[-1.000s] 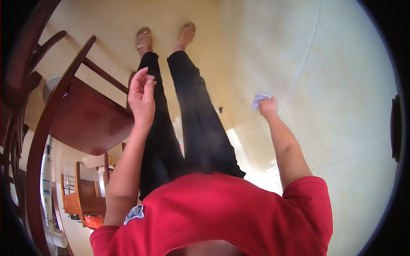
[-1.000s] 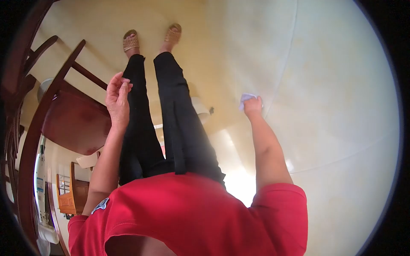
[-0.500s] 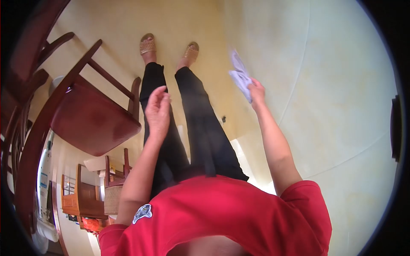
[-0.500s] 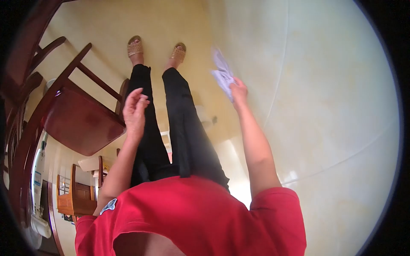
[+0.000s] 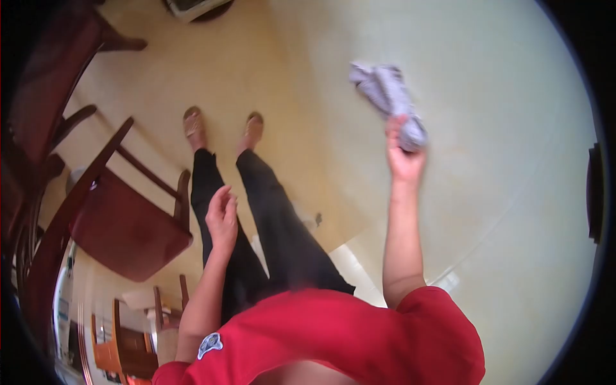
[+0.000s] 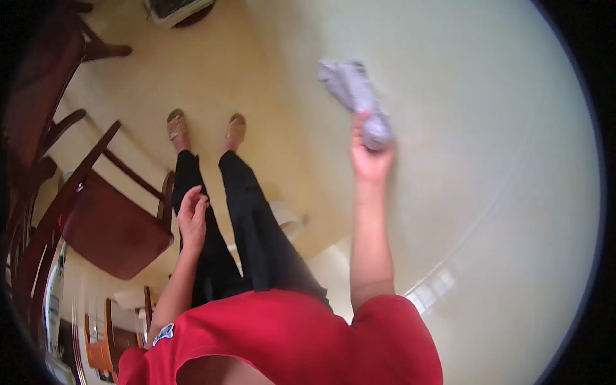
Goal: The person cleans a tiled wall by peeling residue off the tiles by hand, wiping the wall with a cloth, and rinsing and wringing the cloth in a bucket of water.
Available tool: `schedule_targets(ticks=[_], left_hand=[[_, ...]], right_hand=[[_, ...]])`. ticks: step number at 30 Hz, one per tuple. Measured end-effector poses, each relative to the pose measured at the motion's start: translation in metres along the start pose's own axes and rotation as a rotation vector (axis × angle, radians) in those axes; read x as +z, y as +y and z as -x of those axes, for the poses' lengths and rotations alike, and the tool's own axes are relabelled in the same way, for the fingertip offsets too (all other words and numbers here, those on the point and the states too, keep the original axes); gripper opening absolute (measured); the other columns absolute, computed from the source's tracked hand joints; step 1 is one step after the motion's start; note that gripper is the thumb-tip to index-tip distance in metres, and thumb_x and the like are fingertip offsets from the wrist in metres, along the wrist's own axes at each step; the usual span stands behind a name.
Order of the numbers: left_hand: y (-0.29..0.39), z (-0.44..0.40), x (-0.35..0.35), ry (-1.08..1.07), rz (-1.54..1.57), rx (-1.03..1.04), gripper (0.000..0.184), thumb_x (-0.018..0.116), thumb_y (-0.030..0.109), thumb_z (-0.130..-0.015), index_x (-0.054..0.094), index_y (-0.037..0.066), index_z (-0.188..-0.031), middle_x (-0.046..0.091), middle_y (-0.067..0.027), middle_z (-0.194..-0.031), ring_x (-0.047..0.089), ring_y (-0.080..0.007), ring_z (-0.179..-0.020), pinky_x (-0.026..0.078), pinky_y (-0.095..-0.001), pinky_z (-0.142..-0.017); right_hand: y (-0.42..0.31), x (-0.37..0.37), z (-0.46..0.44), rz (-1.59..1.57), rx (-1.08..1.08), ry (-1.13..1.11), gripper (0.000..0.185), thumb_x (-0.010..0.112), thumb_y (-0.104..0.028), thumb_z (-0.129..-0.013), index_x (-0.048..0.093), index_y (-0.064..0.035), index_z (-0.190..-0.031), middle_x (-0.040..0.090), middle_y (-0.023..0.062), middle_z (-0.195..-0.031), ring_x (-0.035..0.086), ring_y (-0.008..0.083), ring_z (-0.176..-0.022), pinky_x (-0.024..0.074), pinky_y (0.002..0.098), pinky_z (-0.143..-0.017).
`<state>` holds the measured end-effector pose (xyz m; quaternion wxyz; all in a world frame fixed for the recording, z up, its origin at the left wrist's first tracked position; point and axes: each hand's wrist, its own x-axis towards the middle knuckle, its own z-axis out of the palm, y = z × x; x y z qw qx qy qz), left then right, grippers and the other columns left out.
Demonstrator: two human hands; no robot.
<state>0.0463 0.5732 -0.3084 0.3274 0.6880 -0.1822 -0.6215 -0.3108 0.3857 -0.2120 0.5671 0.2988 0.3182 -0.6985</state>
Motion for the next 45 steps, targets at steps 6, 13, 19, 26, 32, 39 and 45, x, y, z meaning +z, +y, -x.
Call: schedule_targets(ticks=[6, 13, 19, 26, 32, 39, 45], left_hand=[[0.001, -0.002, 0.010, -0.020, -0.105, 0.047, 0.024, 0.053, 0.004, -0.085, 0.055, 0.000, -0.109, 0.056, -0.0020, -0.080, 0.049, -0.0067, -0.070, 0.042, -0.0212, -0.064], [0.001, 0.000, 0.001, -0.054, -0.131, 0.011, 0.025, 0.054, 0.003, -0.084, 0.055, 0.000, -0.109, 0.055, -0.0021, -0.079, 0.050, -0.0085, -0.070, 0.042, -0.0221, -0.065], [0.003, -0.002, -0.012, -0.021, -0.034, 0.007, 0.024, 0.053, 0.002, -0.085, 0.055, 0.001, -0.108, 0.054, -0.0004, -0.080, 0.051, -0.0075, -0.072, 0.042, -0.0212, -0.067], [0.005, -0.008, -0.009, -0.055, -0.091, -0.006, 0.026, 0.051, 0.002, -0.087, 0.053, 0.001, -0.113, 0.053, -0.0004, -0.084, 0.051, -0.0077, -0.076, 0.044, -0.0221, -0.072], [0.003, -0.006, -0.002, -0.023, -0.079, -0.002, 0.025, 0.054, 0.004, -0.085, 0.055, 0.001, -0.110, 0.056, -0.0015, -0.080, 0.052, -0.0080, -0.073, 0.043, -0.0222, -0.067], [-0.009, -0.008, -0.006, 0.010, -0.044, -0.020, 0.026, 0.054, 0.005, -0.085, 0.056, 0.000, -0.110, 0.057, -0.0038, -0.085, 0.054, -0.0096, -0.077, 0.044, -0.0230, -0.071], [0.055, -0.050, 0.054, -0.233, 0.132, -0.037, 0.035, 0.055, 0.018, -0.088, 0.050, 0.003, -0.119, 0.057, -0.0037, -0.099, 0.054, -0.0116, -0.086, 0.044, -0.0249, -0.075]], right_hand=[[0.043, -0.043, -0.077, 0.479, -0.210, 0.325, 0.033, 0.044, -0.006, -0.085, 0.049, -0.0006, -0.118, 0.051, 0.0157, -0.122, 0.050, 0.0308, -0.111, 0.0410, 0.0483, -0.095], [-0.001, -0.110, -0.076, 0.365, -0.277, 0.776, 0.031, 0.044, -0.012, -0.086, 0.052, -0.0032, -0.115, 0.054, 0.0144, -0.118, 0.052, 0.0312, -0.108, 0.0406, 0.0492, -0.094], [0.062, 0.048, -0.034, 0.310, -0.106, 0.211, 0.028, 0.039, -0.014, -0.090, 0.058, -0.0019, -0.107, 0.059, 0.0151, -0.109, 0.056, 0.0297, -0.102, 0.0473, 0.0471, -0.089], [0.131, 0.088, -0.157, 0.330, -0.065, 0.316, 0.026, 0.037, -0.015, -0.092, 0.057, -0.0051, -0.106, 0.060, 0.0131, -0.105, 0.060, 0.0302, -0.093, 0.0502, 0.0456, -0.085], [0.100, 0.012, -0.178, 0.461, -0.035, 0.575, 0.031, 0.032, -0.021, -0.092, 0.061, -0.0110, -0.094, 0.065, 0.0058, -0.094, 0.062, 0.0244, -0.084, 0.0524, 0.0451, -0.076], [0.035, -0.064, -0.073, 0.640, -0.189, 0.286, 0.039, 0.040, -0.019, -0.084, 0.048, -0.0027, -0.119, 0.057, 0.0175, -0.111, 0.057, 0.0314, -0.101, 0.0482, 0.0437, -0.087], [0.086, -0.030, 0.000, 0.981, 0.046, -0.085, 0.054, 0.057, -0.017, -0.077, 0.041, -0.0038, -0.128, 0.051, 0.0124, -0.124, 0.053, 0.0253, -0.110, 0.0444, 0.0401, -0.092]])
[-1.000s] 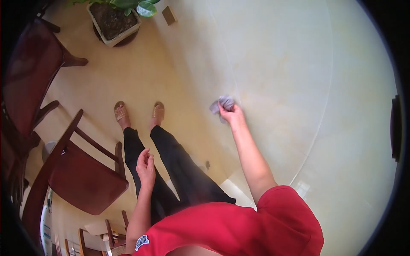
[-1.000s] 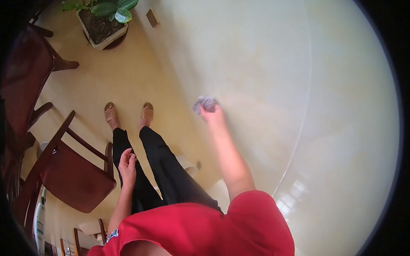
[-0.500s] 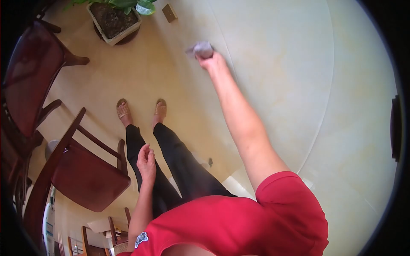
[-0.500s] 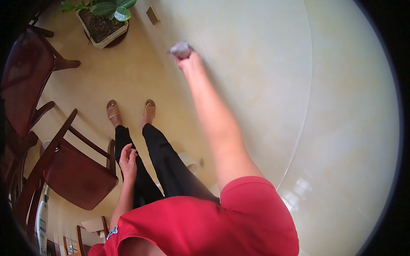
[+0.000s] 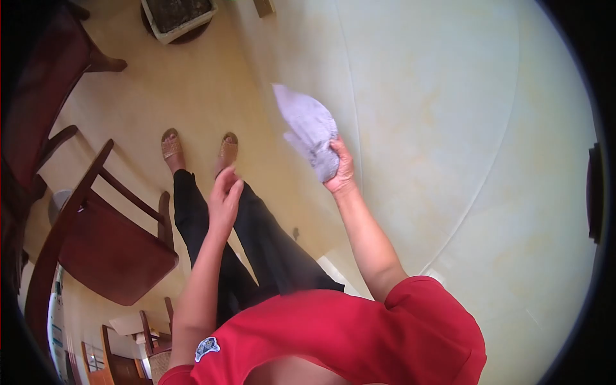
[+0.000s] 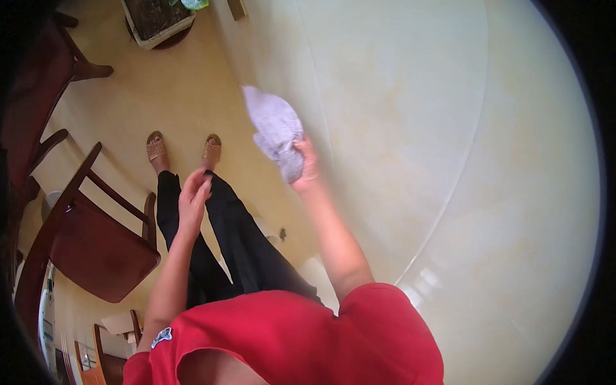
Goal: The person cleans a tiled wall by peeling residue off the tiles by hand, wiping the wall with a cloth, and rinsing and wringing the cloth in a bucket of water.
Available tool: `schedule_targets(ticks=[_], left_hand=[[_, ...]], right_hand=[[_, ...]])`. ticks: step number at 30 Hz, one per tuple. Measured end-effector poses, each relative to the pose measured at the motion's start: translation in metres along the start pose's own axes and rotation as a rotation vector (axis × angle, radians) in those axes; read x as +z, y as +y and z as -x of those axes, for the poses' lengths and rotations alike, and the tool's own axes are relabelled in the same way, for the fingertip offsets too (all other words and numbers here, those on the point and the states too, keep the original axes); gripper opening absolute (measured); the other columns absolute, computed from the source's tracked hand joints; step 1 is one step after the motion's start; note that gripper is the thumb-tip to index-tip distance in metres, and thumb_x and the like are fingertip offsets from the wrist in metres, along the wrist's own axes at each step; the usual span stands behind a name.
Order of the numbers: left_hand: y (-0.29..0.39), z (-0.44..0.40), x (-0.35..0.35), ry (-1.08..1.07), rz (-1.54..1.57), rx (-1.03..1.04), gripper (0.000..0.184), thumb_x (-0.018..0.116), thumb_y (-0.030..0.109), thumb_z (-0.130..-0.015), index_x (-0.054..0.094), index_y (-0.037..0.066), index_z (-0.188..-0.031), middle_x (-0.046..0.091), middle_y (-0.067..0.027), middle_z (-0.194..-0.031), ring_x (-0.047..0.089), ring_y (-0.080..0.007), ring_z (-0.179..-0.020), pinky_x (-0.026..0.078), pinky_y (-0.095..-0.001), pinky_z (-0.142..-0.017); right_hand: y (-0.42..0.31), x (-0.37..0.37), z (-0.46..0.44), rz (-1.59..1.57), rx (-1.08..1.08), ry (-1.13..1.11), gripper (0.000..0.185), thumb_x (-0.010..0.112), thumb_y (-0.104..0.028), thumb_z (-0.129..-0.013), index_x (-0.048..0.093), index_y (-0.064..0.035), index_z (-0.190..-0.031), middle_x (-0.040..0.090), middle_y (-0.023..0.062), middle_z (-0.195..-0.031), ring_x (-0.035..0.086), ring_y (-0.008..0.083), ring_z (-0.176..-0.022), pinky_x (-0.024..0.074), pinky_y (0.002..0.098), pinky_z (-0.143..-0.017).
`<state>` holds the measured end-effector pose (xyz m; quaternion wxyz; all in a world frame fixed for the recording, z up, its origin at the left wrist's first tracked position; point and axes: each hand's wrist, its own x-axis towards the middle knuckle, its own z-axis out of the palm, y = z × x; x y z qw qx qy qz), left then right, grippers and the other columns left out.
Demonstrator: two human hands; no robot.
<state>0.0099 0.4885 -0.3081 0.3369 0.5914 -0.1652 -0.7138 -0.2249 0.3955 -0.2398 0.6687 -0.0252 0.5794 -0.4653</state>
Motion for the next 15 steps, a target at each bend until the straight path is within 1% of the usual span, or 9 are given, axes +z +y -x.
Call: schedule_targets(ticks=[1, 4, 7, 10, 11, 13, 14, 15], left_hand=[[0.016, -0.010, 0.012, -0.061, 0.051, -0.027, 0.037, 0.054, 0.025, -0.089, 0.049, 0.004, -0.120, 0.057, -0.0032, -0.103, 0.054, -0.0128, -0.090, 0.045, -0.0267, -0.078], [0.043, -0.035, 0.042, -0.146, 0.504, -0.273, 0.042, 0.055, 0.032, -0.088, 0.049, 0.006, -0.120, 0.058, -0.0033, -0.104, 0.055, -0.0146, -0.093, 0.044, -0.0298, -0.081], [0.060, -0.052, 0.058, -0.204, 0.654, -0.243, 0.038, 0.059, 0.027, -0.086, 0.051, 0.007, -0.116, 0.059, -0.0027, -0.100, 0.056, -0.0154, -0.093, 0.042, -0.0316, -0.084], [0.063, -0.062, 0.076, -0.164, 0.191, -0.224, 0.037, 0.061, 0.023, -0.084, 0.051, 0.006, -0.115, 0.060, -0.0026, -0.098, 0.056, -0.0154, -0.092, 0.043, -0.0319, -0.082], [0.055, -0.071, 0.080, -0.167, 0.166, -0.178, 0.035, 0.064, 0.020, -0.082, 0.053, 0.007, -0.112, 0.059, -0.0015, -0.095, 0.055, -0.0140, -0.089, 0.044, -0.0299, -0.077], [0.057, -0.086, 0.094, -0.099, 0.414, -0.221, 0.033, 0.064, 0.019, -0.081, 0.054, 0.007, -0.111, 0.059, -0.0006, -0.092, 0.054, -0.0119, -0.088, 0.045, -0.0282, -0.075], [0.059, -0.093, 0.104, -0.064, 0.539, -0.240, 0.032, 0.064, 0.019, -0.081, 0.055, 0.008, -0.110, 0.058, -0.0002, -0.090, 0.054, -0.0108, -0.087, 0.045, -0.0273, -0.074], [0.064, -0.099, 0.114, -0.085, 0.547, -0.226, 0.031, 0.063, 0.017, -0.081, 0.056, 0.006, -0.110, 0.059, -0.0015, -0.092, 0.054, -0.0108, -0.086, 0.045, -0.0262, -0.074]], right_hand=[[0.004, 0.009, 0.003, -0.007, 0.031, -0.052, 0.060, 0.060, -0.017, -0.077, 0.037, -0.0028, -0.130, 0.049, 0.0130, -0.127, 0.052, 0.0251, -0.112, 0.0439, 0.0401, -0.093], [0.018, 0.023, 0.008, 0.050, 0.186, -0.117, 0.050, 0.061, -0.017, -0.078, 0.043, -0.0017, -0.122, 0.054, 0.0120, -0.117, 0.055, 0.0215, -0.106, 0.0447, 0.0342, -0.092], [0.035, 0.028, 0.013, 0.298, 0.226, -0.150, 0.045, 0.062, -0.016, -0.079, 0.045, -0.0023, -0.119, 0.055, 0.0091, -0.111, 0.056, 0.0182, -0.101, 0.0463, 0.0316, -0.088], [0.040, 0.016, 0.010, 0.350, 0.109, 0.009, 0.040, 0.059, -0.014, -0.080, 0.045, -0.0029, -0.117, 0.056, 0.0075, -0.105, 0.056, 0.0171, -0.096, 0.0473, 0.0319, -0.085], [0.040, 0.007, 0.010, 0.267, 0.068, 0.062, 0.040, 0.059, -0.014, -0.080, 0.045, -0.0030, -0.116, 0.056, 0.0076, -0.105, 0.056, 0.0174, -0.095, 0.0474, 0.0322, -0.084], [0.032, -0.016, 0.007, 0.103, -0.010, 0.162, 0.038, 0.058, -0.013, -0.080, 0.045, -0.0032, -0.115, 0.056, 0.0077, -0.105, 0.056, 0.0181, -0.094, 0.0476, 0.0328, -0.084], [0.027, -0.019, 0.007, 0.067, -0.033, 0.169, 0.038, 0.057, -0.012, -0.081, 0.046, -0.0047, -0.116, 0.056, 0.0076, -0.106, 0.056, 0.0189, -0.097, 0.0473, 0.0339, -0.085], [0.021, -0.020, 0.008, 0.031, -0.056, 0.175, 0.037, 0.056, -0.011, -0.081, 0.046, -0.0063, -0.117, 0.057, 0.0075, -0.107, 0.055, 0.0197, -0.099, 0.0471, 0.0351, -0.086]])
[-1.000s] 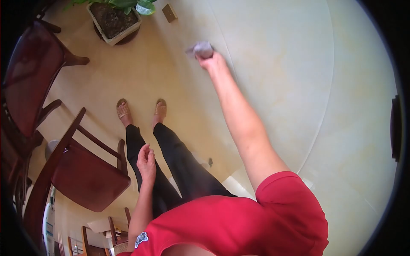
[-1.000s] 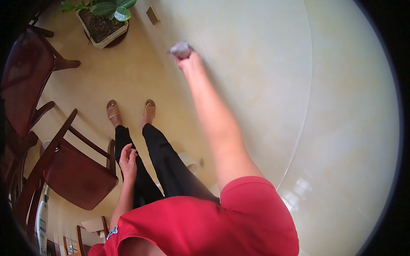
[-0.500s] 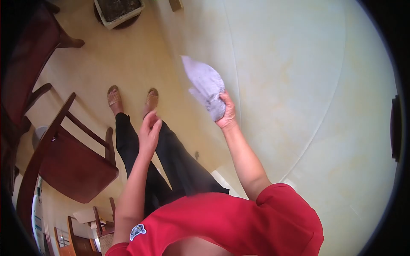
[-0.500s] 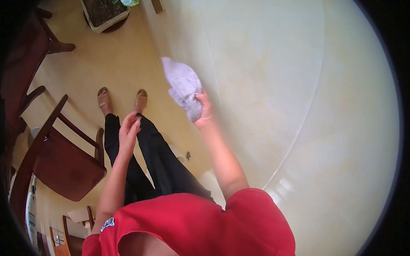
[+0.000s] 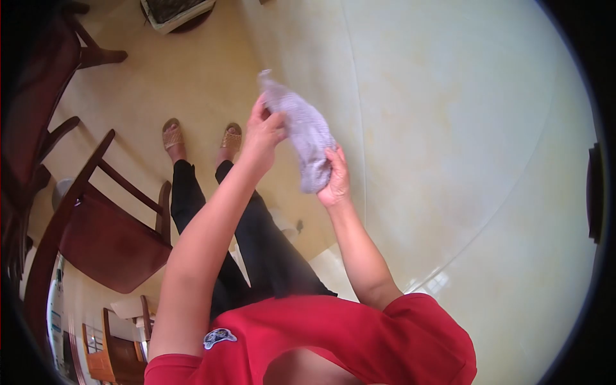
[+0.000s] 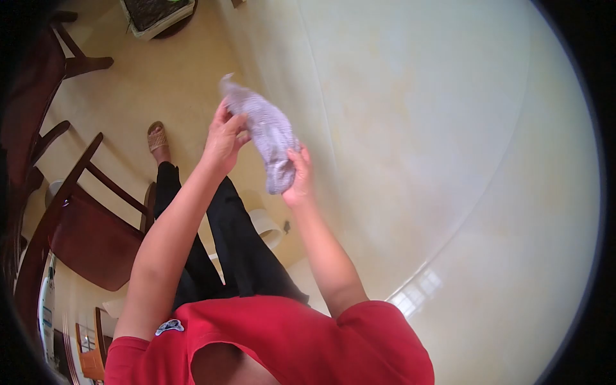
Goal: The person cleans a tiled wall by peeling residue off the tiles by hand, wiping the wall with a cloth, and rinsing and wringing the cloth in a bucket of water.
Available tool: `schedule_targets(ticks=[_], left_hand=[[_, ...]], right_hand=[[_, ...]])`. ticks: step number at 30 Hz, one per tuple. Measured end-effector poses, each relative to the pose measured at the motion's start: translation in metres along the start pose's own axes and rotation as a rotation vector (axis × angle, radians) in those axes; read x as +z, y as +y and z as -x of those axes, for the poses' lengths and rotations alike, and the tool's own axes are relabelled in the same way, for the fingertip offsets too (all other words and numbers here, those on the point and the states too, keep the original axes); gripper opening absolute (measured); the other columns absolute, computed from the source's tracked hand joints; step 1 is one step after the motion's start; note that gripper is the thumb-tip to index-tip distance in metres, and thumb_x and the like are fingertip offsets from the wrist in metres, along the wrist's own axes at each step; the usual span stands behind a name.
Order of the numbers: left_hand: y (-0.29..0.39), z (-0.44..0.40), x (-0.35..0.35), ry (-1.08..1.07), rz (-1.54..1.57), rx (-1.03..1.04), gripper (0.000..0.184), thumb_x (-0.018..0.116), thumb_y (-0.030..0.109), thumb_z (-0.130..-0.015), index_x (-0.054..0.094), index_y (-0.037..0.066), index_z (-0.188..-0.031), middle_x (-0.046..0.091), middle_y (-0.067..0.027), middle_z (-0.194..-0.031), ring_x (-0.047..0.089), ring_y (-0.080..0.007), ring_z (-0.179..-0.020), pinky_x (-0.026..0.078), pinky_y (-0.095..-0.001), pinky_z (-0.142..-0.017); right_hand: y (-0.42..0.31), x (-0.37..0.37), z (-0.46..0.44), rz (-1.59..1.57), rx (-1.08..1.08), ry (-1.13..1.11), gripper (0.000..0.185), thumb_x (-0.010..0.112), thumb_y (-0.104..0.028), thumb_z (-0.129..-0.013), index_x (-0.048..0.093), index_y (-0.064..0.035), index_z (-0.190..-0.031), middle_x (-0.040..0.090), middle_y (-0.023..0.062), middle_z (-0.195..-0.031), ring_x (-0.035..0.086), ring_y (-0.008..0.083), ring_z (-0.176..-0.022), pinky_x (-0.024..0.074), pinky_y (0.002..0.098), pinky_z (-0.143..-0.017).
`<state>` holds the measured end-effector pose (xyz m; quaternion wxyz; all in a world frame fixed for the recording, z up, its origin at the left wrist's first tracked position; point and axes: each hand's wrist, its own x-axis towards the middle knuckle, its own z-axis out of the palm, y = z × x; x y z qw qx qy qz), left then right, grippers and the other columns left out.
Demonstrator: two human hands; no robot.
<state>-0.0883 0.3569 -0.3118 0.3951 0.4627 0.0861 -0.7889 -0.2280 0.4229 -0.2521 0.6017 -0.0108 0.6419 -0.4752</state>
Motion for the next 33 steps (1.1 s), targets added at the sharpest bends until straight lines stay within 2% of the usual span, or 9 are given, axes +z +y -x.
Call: schedule_targets(ticks=[6, 11, 12, 15, 16, 23, 26, 29, 33], left_hand=[[-0.008, -0.038, 0.066, -0.072, 0.017, 0.185, 0.030, 0.059, 0.010, -0.083, 0.057, 0.002, -0.112, 0.059, -0.0031, -0.097, 0.054, -0.0104, -0.084, 0.045, -0.0238, -0.075], [-0.012, -0.064, 0.108, -0.095, 0.091, 0.384, 0.033, 0.058, 0.009, -0.083, 0.056, 0.000, -0.115, 0.058, -0.0043, -0.102, 0.055, -0.0125, -0.084, 0.045, -0.0239, -0.076], [-0.016, -0.072, 0.113, 0.067, -0.306, 0.736, 0.034, 0.055, 0.006, -0.083, 0.055, 0.000, -0.116, 0.054, -0.0075, -0.107, 0.054, -0.0163, -0.088, 0.045, -0.0261, -0.078], [-0.023, -0.056, 0.115, 0.070, -0.560, 0.884, 0.036, 0.053, 0.002, -0.081, 0.054, 0.002, -0.118, 0.050, -0.0110, -0.110, 0.053, -0.0202, -0.095, 0.045, -0.0288, -0.080], [-0.024, -0.051, 0.112, 0.001, -0.600, 0.844, 0.041, 0.053, 0.002, -0.083, 0.050, 0.003, -0.123, 0.049, -0.0099, -0.113, 0.052, -0.0200, -0.099, 0.043, -0.0280, -0.085], [-0.041, -0.050, 0.104, -0.026, -0.775, 0.985, 0.048, 0.053, 0.001, -0.082, 0.042, 0.002, -0.128, 0.045, -0.0136, -0.117, 0.049, -0.0252, -0.103, 0.042, -0.0299, -0.087], [-0.036, -0.053, 0.111, -0.006, -0.664, 0.924, 0.048, 0.051, 0.004, -0.082, 0.039, -0.002, -0.129, 0.042, -0.0149, -0.120, 0.046, -0.0259, -0.107, 0.039, -0.0317, -0.091], [-0.029, -0.055, 0.120, 0.022, -0.603, 0.922, 0.048, 0.050, 0.001, -0.079, 0.039, -0.003, -0.126, 0.041, -0.0177, -0.116, 0.045, -0.0323, -0.105, 0.039, -0.0359, -0.092], [-0.036, -0.056, 0.118, 0.045, -0.679, 0.955, 0.050, 0.050, 0.001, -0.079, 0.037, -0.003, -0.127, 0.041, -0.0174, -0.114, 0.044, -0.0319, -0.105, 0.038, -0.0346, -0.092]], right_hand=[[-0.024, 0.002, -0.002, -0.282, -0.009, -0.031, 0.048, 0.057, -0.025, -0.086, 0.042, -0.0033, -0.127, 0.052, 0.0095, -0.122, 0.051, 0.0258, -0.110, 0.0393, 0.0399, -0.098], [-0.029, 0.021, -0.007, -0.367, -0.025, -0.055, 0.047, 0.054, -0.029, -0.088, 0.042, -0.0039, -0.126, 0.050, 0.0091, -0.126, 0.046, 0.0262, -0.116, 0.0343, 0.0420, -0.101], [-0.028, 0.020, -0.009, -0.386, -0.010, -0.044, 0.047, 0.054, -0.029, -0.088, 0.042, -0.0042, -0.126, 0.050, 0.0089, -0.125, 0.046, 0.0261, -0.115, 0.0346, 0.0424, -0.101], [-0.021, 0.008, -0.012, -0.389, -0.001, -0.017, 0.045, 0.052, -0.029, -0.090, 0.042, -0.0052, -0.126, 0.051, 0.0084, -0.125, 0.047, 0.0260, -0.114, 0.0354, 0.0431, -0.100], [-0.019, 0.002, -0.011, -0.379, -0.003, -0.007, 0.044, 0.051, -0.029, -0.090, 0.042, -0.0055, -0.126, 0.051, 0.0082, -0.124, 0.047, 0.0259, -0.114, 0.0356, 0.0432, -0.099], [-0.012, -0.018, -0.008, -0.363, -0.002, -0.018, 0.045, 0.051, -0.030, -0.090, 0.042, -0.0058, -0.127, 0.051, 0.0077, -0.124, 0.047, 0.0256, -0.114, 0.0364, 0.0425, -0.098], [-0.015, -0.014, -0.008, -0.376, 0.018, -0.018, 0.045, 0.050, -0.030, -0.091, 0.041, -0.0059, -0.127, 0.051, 0.0077, -0.124, 0.047, 0.0254, -0.114, 0.0361, 0.0426, -0.098], [-0.018, -0.005, -0.006, -0.423, 0.037, -0.037, 0.044, 0.049, -0.031, -0.091, 0.041, -0.0058, -0.127, 0.050, 0.0075, -0.124, 0.047, 0.0250, -0.115, 0.0362, 0.0423, -0.099], [-0.018, -0.007, -0.007, -0.445, 0.075, -0.038, 0.044, 0.047, -0.031, -0.092, 0.040, -0.0062, -0.127, 0.049, 0.0079, -0.125, 0.046, 0.0245, -0.115, 0.0360, 0.0418, -0.100]])
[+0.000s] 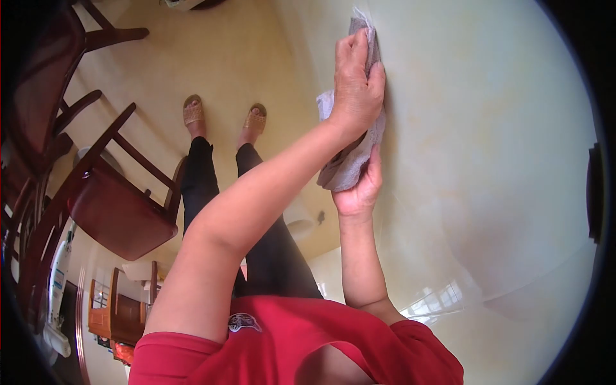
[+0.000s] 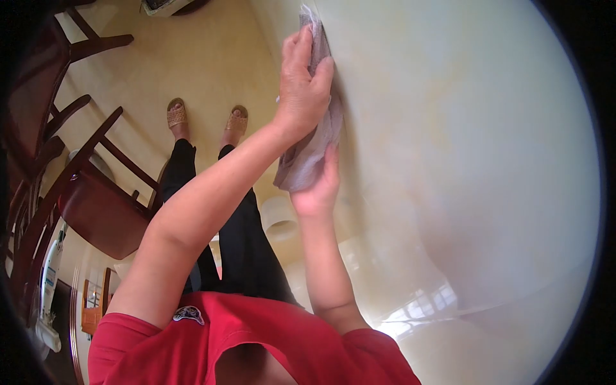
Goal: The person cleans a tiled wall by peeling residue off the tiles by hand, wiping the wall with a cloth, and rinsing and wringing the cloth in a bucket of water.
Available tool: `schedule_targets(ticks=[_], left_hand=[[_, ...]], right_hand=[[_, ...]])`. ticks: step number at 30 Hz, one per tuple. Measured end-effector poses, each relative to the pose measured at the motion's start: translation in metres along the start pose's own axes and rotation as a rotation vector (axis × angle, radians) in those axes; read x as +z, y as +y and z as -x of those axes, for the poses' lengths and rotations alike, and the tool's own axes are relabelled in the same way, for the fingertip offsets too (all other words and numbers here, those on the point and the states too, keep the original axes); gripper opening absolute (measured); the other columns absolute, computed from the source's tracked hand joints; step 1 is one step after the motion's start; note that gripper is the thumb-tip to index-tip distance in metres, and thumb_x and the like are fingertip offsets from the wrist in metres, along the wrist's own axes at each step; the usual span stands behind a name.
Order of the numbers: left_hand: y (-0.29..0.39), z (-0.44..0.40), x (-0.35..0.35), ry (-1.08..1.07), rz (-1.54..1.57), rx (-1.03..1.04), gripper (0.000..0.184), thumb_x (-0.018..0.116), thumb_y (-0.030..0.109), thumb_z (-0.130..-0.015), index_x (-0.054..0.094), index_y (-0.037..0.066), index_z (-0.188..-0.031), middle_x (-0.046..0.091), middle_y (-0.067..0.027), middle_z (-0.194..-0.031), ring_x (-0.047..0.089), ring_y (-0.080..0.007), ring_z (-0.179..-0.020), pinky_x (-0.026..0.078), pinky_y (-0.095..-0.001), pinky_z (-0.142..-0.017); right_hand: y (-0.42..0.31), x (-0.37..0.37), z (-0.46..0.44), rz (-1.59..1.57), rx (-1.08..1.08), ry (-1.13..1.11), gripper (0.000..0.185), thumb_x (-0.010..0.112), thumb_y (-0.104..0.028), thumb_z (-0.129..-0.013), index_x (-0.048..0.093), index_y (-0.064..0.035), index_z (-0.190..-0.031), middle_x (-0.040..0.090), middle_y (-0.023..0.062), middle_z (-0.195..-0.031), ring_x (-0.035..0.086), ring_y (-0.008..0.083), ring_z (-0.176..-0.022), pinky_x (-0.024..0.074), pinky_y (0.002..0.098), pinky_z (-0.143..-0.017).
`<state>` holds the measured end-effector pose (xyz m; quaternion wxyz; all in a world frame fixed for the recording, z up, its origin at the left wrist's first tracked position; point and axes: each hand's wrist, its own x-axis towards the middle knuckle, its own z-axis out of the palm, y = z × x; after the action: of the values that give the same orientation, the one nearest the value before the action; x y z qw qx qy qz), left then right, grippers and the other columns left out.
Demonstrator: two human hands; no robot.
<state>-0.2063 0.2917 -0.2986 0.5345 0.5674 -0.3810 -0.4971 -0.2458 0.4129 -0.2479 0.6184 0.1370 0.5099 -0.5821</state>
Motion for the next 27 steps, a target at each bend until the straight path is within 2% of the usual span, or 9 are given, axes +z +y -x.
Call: schedule_targets(ticks=[2, 8, 14, 17, 20, 23, 27], left_hand=[[-0.005, 0.009, 0.000, -0.007, -0.046, 0.040, 0.050, 0.050, 0.004, -0.081, 0.036, -0.002, -0.129, 0.042, -0.0163, -0.115, 0.045, -0.0295, -0.104, 0.038, -0.0320, -0.091], [-0.021, 0.044, 0.002, -0.108, -0.009, 0.062, 0.055, 0.048, -0.005, -0.078, 0.032, 0.000, -0.130, 0.042, -0.0177, -0.114, 0.044, -0.0330, -0.103, 0.039, -0.0342, -0.089], [-0.020, 0.072, -0.007, -0.246, -0.036, -0.003, 0.050, 0.050, -0.005, -0.080, 0.036, 0.002, -0.127, 0.048, -0.0172, -0.102, 0.049, -0.0331, -0.095, 0.041, -0.0361, -0.085], [-0.022, 0.080, -0.012, -0.306, 0.154, -0.158, 0.043, 0.052, -0.003, -0.078, 0.041, 0.000, -0.119, 0.052, -0.0149, -0.091, 0.052, -0.0287, -0.082, 0.044, -0.0354, -0.079], [-0.033, 0.071, -0.020, -0.386, 0.464, -0.611, 0.030, 0.055, 0.005, -0.081, 0.049, 0.003, -0.111, 0.056, -0.0078, -0.090, 0.053, -0.0163, -0.078, 0.045, -0.0283, -0.074], [-0.029, 0.037, -0.021, -0.018, 0.691, -0.742, 0.020, 0.057, 0.010, -0.083, 0.055, 0.002, -0.102, 0.057, -0.0029, -0.091, 0.051, -0.0083, -0.080, 0.044, -0.0229, -0.071], [-0.022, -0.002, -0.019, 0.041, 0.784, -0.684, 0.017, 0.061, 0.012, -0.082, 0.058, 0.001, -0.095, 0.057, -0.0026, -0.087, 0.052, -0.0088, -0.077, 0.044, -0.0229, -0.065]], right_hand=[[0.002, -0.007, 0.002, 0.040, -0.010, 0.007, 0.045, 0.047, -0.032, -0.092, 0.040, -0.0064, -0.128, 0.048, 0.0084, -0.126, 0.046, 0.0246, -0.115, 0.0360, 0.0417, -0.100], [0.004, -0.030, 0.010, 0.055, 0.035, 0.089, 0.041, 0.044, -0.032, -0.093, 0.043, -0.0059, -0.125, 0.050, 0.0087, -0.123, 0.047, 0.0243, -0.116, 0.0366, 0.0415, -0.100], [0.011, -0.054, 0.024, 0.137, 0.048, 0.114, 0.039, 0.045, -0.030, -0.092, 0.046, -0.0058, -0.122, 0.052, 0.0081, -0.121, 0.049, 0.0239, -0.112, 0.0382, 0.0411, -0.098], [0.014, -0.063, 0.034, 0.095, 0.136, -0.035, 0.039, 0.046, -0.028, -0.092, 0.046, -0.0049, -0.122, 0.053, 0.0084, -0.120, 0.050, 0.0245, -0.111, 0.0385, 0.0414, -0.097], [0.018, -0.058, 0.036, 0.074, 0.111, 0.122, 0.039, 0.048, -0.027, -0.091, 0.046, -0.0041, -0.123, 0.054, 0.0090, -0.120, 0.050, 0.0258, -0.111, 0.0386, 0.0419, -0.097], [0.018, -0.040, 0.030, 0.127, 0.026, 0.193, 0.041, 0.049, -0.026, -0.090, 0.045, -0.0035, -0.123, 0.054, 0.0101, -0.121, 0.050, 0.0269, -0.111, 0.0388, 0.0425, -0.097], [0.016, -0.016, 0.017, 0.093, 0.007, 0.115, 0.042, 0.049, -0.027, -0.090, 0.044, -0.0034, -0.124, 0.052, 0.0106, -0.123, 0.049, 0.0270, -0.113, 0.0372, 0.0428, -0.099]])
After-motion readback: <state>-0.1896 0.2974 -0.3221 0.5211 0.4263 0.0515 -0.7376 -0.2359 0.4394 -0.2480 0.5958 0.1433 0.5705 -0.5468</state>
